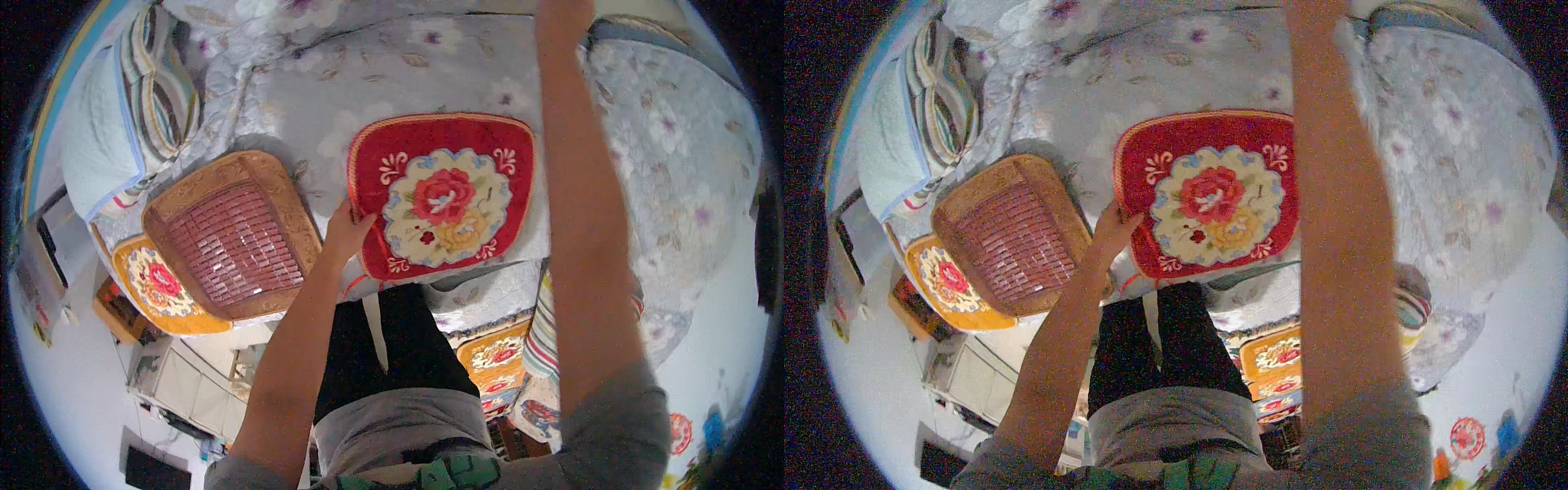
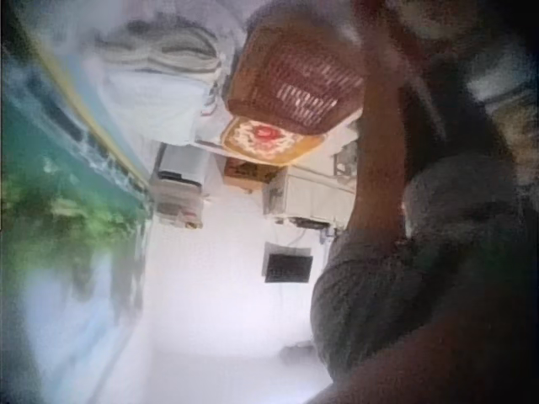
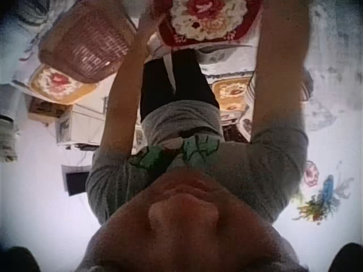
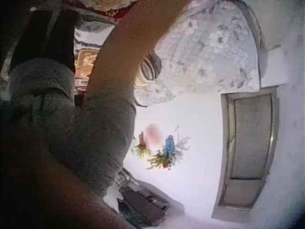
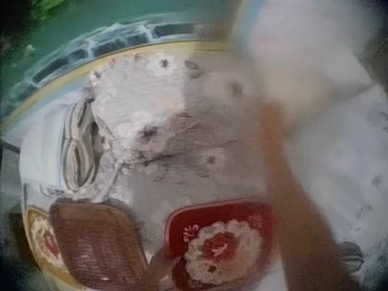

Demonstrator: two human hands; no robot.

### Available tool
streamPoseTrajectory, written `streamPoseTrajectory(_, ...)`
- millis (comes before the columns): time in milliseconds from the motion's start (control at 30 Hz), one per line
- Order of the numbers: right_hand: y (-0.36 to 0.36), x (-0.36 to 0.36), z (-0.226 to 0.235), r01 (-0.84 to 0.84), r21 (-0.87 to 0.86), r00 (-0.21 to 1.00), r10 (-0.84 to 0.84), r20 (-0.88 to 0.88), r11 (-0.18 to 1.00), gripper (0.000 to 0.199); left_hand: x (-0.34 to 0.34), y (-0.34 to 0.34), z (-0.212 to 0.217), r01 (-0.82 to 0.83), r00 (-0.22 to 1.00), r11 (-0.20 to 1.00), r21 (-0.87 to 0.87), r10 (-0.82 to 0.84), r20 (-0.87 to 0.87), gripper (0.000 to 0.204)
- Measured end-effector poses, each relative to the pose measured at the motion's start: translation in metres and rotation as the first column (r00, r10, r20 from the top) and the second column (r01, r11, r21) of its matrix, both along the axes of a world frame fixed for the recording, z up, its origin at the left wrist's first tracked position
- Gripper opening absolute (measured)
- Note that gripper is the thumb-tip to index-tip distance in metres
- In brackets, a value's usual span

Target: The person sits on the floor and wipes a small blue stool with a cloth, then stands to arrange multiple decorative cushions and a large floral-patterned throw on a sofa. The person lifts, flips, and repositions the cushions and throw to tidy the seating area.

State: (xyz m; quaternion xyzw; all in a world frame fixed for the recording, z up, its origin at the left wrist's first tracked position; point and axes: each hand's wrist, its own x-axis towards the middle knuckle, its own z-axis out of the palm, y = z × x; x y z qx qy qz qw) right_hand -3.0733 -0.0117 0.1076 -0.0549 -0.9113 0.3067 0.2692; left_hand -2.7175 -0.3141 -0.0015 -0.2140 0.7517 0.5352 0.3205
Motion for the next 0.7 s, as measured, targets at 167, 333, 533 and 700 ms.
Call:
streamPoseTrajectory(167,0.1,0.287,-0.091,0.423,0.077,0.809,-0.415,0.417,0.903,0.037,0.016,0.001,0.0,0.046,0.998,0.995,0.091,-0.042,-0.047,0.034)
streamPoseTrajectory(333,0.095,0.403,-0.11,0.487,0.01,0.619,-0.353,0.702,0.873,0.045,0.045,-0.011,-0.041,0.024,0.996,0.998,0.057,-0.019,-0.093,0.033)
streamPoseTrajectory(533,0.086,0.39,-0.087,0.451,-0.236,0.754,-0.226,0.617,0.861,0.034,0.034,-0.008,0.02,0.115,0.992,0.986,-0.121,-0.12,-0.035,0.029)
streamPoseTrajectory(700,0.094,0.4,-0.027,0.262,-0.136,0.89,-0.185,0.416,0.955,0.025,0.057,-0.014,0.013,0.013,0.981,1.0,0.007,-0.011,-0.194,0.036)
